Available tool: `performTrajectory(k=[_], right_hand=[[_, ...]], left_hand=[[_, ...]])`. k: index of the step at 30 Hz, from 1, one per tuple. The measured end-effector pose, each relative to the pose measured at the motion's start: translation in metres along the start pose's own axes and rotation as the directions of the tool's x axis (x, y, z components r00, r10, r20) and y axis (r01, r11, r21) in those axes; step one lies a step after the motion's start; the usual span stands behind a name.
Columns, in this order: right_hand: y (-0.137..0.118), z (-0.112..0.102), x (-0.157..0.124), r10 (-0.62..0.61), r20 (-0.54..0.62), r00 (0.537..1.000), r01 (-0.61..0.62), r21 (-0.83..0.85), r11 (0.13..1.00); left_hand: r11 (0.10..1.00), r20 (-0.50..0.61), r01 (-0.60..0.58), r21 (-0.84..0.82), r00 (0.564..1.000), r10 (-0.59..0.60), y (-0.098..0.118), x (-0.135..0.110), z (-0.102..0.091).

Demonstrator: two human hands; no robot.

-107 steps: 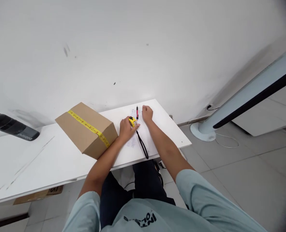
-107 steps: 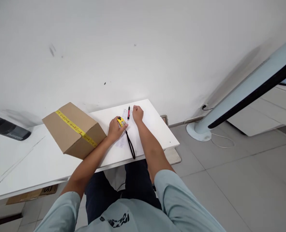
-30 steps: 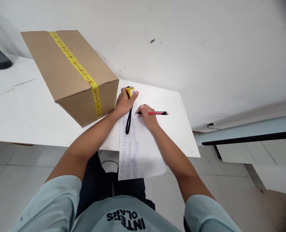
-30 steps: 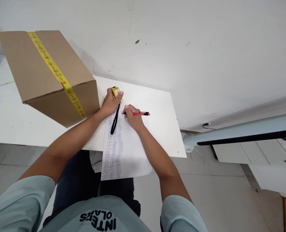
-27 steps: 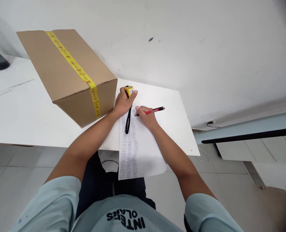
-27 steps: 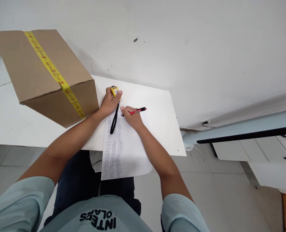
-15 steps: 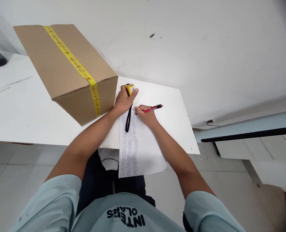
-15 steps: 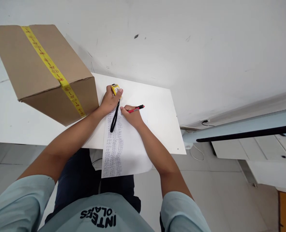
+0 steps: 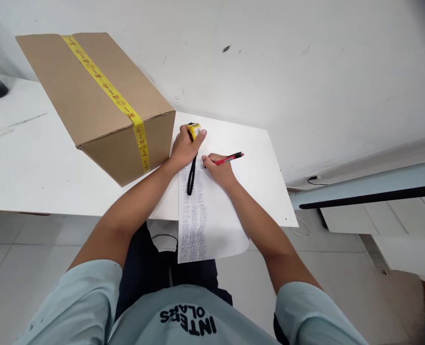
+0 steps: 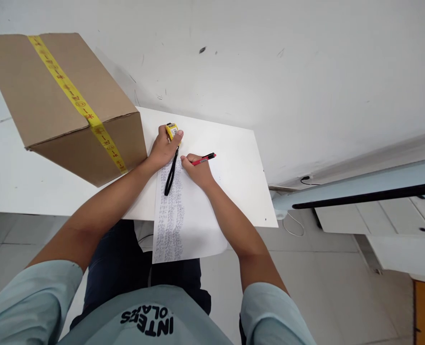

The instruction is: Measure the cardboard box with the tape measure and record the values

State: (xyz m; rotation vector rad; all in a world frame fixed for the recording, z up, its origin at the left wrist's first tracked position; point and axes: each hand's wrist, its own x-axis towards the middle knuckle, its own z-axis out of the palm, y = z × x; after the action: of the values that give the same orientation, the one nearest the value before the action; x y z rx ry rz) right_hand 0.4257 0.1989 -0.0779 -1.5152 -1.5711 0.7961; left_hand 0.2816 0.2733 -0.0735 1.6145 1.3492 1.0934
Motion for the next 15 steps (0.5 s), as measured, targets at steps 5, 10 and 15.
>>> performTrajectory(k=[5, 10, 15], right_hand=[[0.0, -0.0008, -0.0002, -0.012, 0.015, 1.0, 0.012, 0.005, 1.0], [0.0003, -0.0007, 0.0001, -0.011, -0.009, 1.0, 0.011, 0.002, 1.0], [0.0006, -0.0002, -0.0003, -0.009, -0.026, 1.0, 0.009, -0.001, 1.0]], left_hand=[[1.0, -0.001, 0.002, 0.006, 1.0, -0.002, 0.0011, -0.0001, 0.0003], [1.0, 0.003, -0.001, 0.001, 1.0, 0.001, 0.0018, -0.0005, -0.0002], [1.0, 0.003, 0.006, 0.015, 1.0, -0.006, 0.0024, -0.0008, -0.0009]])
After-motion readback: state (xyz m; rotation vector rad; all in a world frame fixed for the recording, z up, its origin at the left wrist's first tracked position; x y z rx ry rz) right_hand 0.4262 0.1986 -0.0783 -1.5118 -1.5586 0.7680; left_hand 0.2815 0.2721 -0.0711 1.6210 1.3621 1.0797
